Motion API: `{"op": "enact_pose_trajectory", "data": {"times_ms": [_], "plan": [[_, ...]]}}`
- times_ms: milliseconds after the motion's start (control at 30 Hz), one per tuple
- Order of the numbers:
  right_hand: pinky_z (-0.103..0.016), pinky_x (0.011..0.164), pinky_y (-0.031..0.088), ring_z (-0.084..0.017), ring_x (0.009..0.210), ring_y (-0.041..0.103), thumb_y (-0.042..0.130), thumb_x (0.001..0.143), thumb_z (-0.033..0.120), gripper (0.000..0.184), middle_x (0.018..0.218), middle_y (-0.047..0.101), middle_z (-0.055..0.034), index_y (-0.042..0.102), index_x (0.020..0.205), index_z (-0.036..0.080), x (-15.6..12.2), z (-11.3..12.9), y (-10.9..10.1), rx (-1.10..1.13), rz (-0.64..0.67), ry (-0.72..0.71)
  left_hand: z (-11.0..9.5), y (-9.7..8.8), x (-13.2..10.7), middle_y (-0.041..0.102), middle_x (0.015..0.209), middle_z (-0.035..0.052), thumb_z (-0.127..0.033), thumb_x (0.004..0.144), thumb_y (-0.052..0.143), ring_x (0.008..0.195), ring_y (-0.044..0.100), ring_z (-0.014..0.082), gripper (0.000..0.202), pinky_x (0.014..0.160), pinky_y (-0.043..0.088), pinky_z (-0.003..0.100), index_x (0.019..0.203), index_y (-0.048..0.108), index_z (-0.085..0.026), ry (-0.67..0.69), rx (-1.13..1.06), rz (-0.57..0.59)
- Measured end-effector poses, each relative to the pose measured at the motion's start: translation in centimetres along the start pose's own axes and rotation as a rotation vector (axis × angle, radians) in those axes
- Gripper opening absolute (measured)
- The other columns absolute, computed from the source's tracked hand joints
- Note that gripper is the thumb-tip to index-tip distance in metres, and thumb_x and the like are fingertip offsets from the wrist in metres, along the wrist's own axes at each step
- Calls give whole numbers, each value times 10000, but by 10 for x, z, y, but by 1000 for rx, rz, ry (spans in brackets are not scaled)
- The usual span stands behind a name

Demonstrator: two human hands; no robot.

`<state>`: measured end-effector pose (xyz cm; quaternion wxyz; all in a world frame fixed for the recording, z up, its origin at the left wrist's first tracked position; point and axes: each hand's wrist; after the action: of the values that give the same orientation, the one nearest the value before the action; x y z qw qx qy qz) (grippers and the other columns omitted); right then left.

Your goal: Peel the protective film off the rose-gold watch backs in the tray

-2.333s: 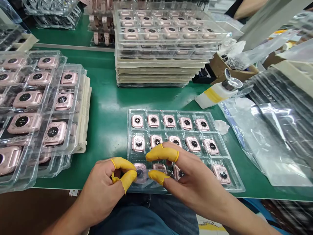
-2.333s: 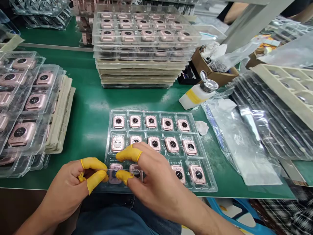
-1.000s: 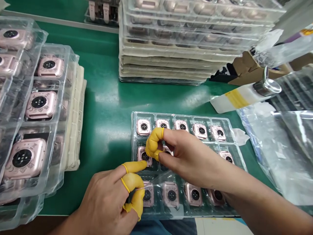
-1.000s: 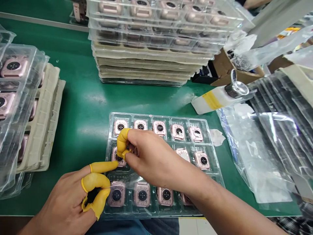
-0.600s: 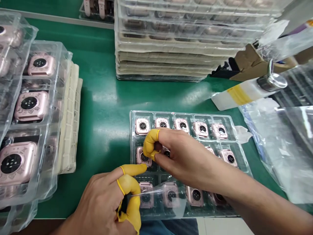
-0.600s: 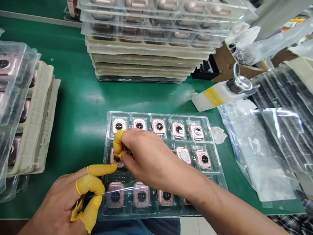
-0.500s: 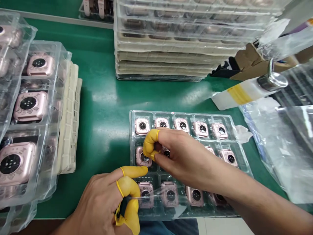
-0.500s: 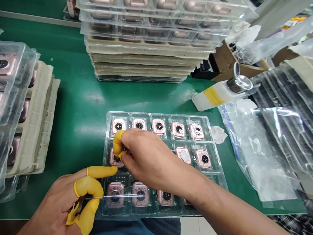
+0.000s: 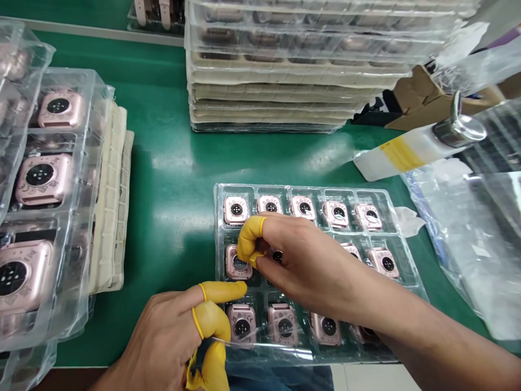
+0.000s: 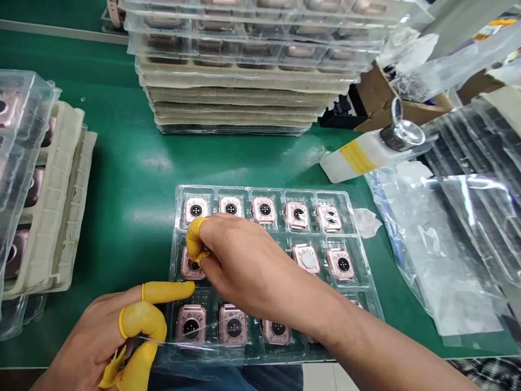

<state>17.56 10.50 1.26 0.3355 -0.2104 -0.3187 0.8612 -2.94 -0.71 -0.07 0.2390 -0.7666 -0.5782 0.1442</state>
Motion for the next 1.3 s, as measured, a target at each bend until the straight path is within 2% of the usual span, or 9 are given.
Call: {"op": "enact_pose_trajectory", "data": {"times_ms": [167,367,533,767,933,1133,1300], "plan": [[-260,588,345,-131,657,487,492,761,-17,220,737,595,15,557,780,192,2,-1,1,-26,-6,-6,2,0,-5,816,1063,18,-111,830,537,958,784,229,167,714,621,269,810,609,-260,-21,-7,2],[-257,586,337,-127,647,474,503,776,-12,202,737,587,11,581,795,173,3,0,3,-64,-1,-14,1,-3,-5,812,1082,16,-140,851,523,903,787,207,137,707,615,264,785,577,-247,1,-15,17],[-259,587,328,-126,651,470,504,779,-2,193,732,579,14,584,794,173,0,-2,5,-66,-29,-36,1,-1,-4,813,921,-16,-123,859,508,935,788,206,158,707,609,251,777,551,-251,14,-4,12],[-258,580,325,-122,646,466,508,778,16,185,730,583,23,592,787,180,1,-5,5,-35,-24,-26,2,3,-4,800,1160,51,-137,863,514,961,787,226,134,708,628,276,863,600,-240,72,80,9],[-248,576,325,-113,643,474,530,764,5,186,718,590,34,597,772,178,3,-2,1,-17,-4,-13,1,5,-1,794,1186,45,-99,865,495,1034,772,238,170,710,627,283,815,582,-236,23,124,17],[-254,582,337,-123,649,481,537,779,10,173,720,583,21,587,760,175,3,-3,3,-52,-9,-34,2,7,-1,762,1279,47,-103,864,472,989,782,220,179,690,620,301,829,586,-237,48,164,28],[-282,617,382,-153,711,530,557,853,38,137,809,628,-17,617,844,161,-5,-6,1,-113,-91,-82,5,10,-1,774,1252,57,-80,870,454,1038,778,216,195,672,609,306,876,575,-232,81,194,12]]}}
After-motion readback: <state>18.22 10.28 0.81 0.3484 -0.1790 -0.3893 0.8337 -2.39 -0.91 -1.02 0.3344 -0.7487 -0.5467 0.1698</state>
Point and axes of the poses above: each hand's wrist, its own x-axis towards the middle knuckle, its own y-axis out of the palm, z = x × y
